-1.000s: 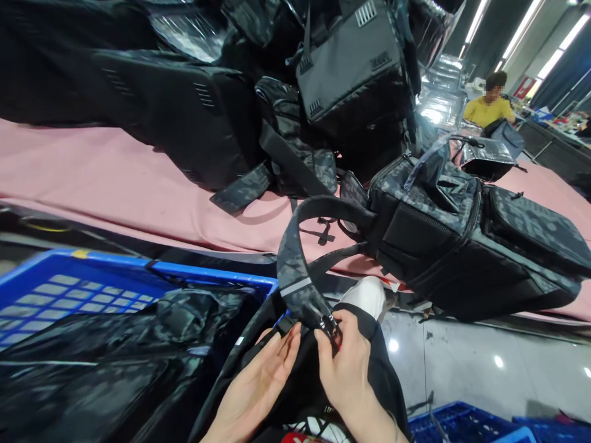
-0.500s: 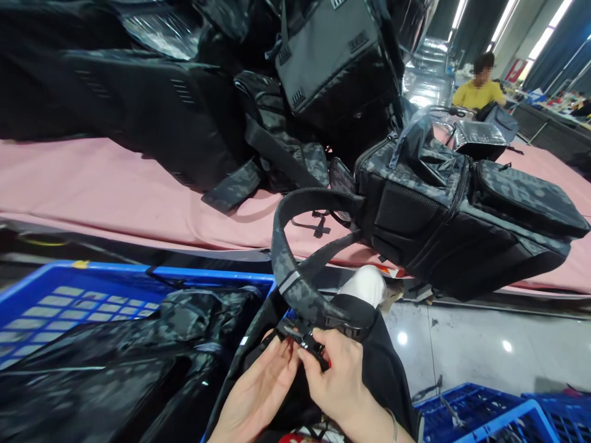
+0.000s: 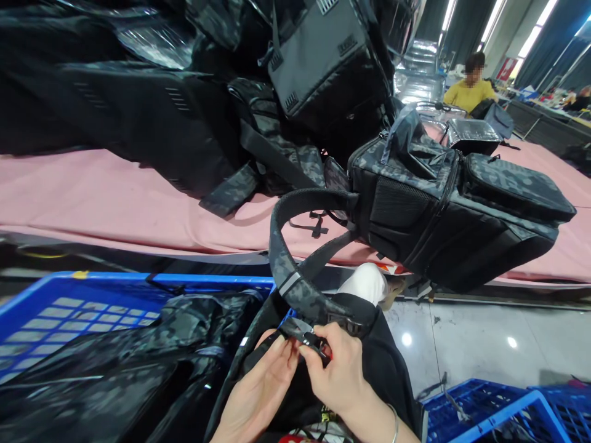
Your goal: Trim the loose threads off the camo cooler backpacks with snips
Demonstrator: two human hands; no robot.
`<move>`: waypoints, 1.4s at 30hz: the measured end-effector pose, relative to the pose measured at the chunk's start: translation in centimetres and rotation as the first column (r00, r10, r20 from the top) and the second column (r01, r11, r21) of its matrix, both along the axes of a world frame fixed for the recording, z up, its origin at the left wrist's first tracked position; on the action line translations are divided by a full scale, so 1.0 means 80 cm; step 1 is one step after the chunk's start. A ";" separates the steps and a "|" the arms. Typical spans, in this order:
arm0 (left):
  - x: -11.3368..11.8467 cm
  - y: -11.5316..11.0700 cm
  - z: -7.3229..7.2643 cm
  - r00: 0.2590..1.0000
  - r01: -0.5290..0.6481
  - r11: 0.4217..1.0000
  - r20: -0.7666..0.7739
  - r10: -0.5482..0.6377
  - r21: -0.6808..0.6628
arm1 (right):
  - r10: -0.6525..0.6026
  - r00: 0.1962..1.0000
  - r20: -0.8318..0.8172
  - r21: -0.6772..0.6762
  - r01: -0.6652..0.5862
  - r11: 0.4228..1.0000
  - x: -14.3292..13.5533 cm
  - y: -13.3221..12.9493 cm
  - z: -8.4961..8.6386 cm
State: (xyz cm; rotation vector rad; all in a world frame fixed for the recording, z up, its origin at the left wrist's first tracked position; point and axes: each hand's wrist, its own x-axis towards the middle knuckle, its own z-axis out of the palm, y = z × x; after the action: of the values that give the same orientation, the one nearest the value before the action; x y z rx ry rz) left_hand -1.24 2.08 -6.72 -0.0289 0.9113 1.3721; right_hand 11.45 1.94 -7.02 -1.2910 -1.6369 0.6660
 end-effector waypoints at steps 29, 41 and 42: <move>0.001 -0.026 -0.019 0.777 0.002 0.980 -0.618 0.123 0.197 | 0.047 0.999 -0.012 -0.217 -0.048 0.975 0.019 -0.019 -0.002; 0.000 -0.024 -0.037 0.864 -0.072 0.988 -0.485 0.131 0.138 | 0.092 0.993 0.079 -0.122 -0.081 0.989 0.028 -0.011 -0.003; 0.000 -0.025 -0.039 0.864 -0.063 0.988 -0.489 0.123 0.138 | 0.090 0.994 0.059 -0.131 -0.082 0.988 0.028 -0.011 -0.004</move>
State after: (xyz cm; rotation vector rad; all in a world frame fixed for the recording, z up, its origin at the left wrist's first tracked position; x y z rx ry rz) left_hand -1.24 0.12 -9.81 0.3947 1.2673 1.5539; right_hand 13.68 1.10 -7.35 -1.3513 -1.7344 0.8004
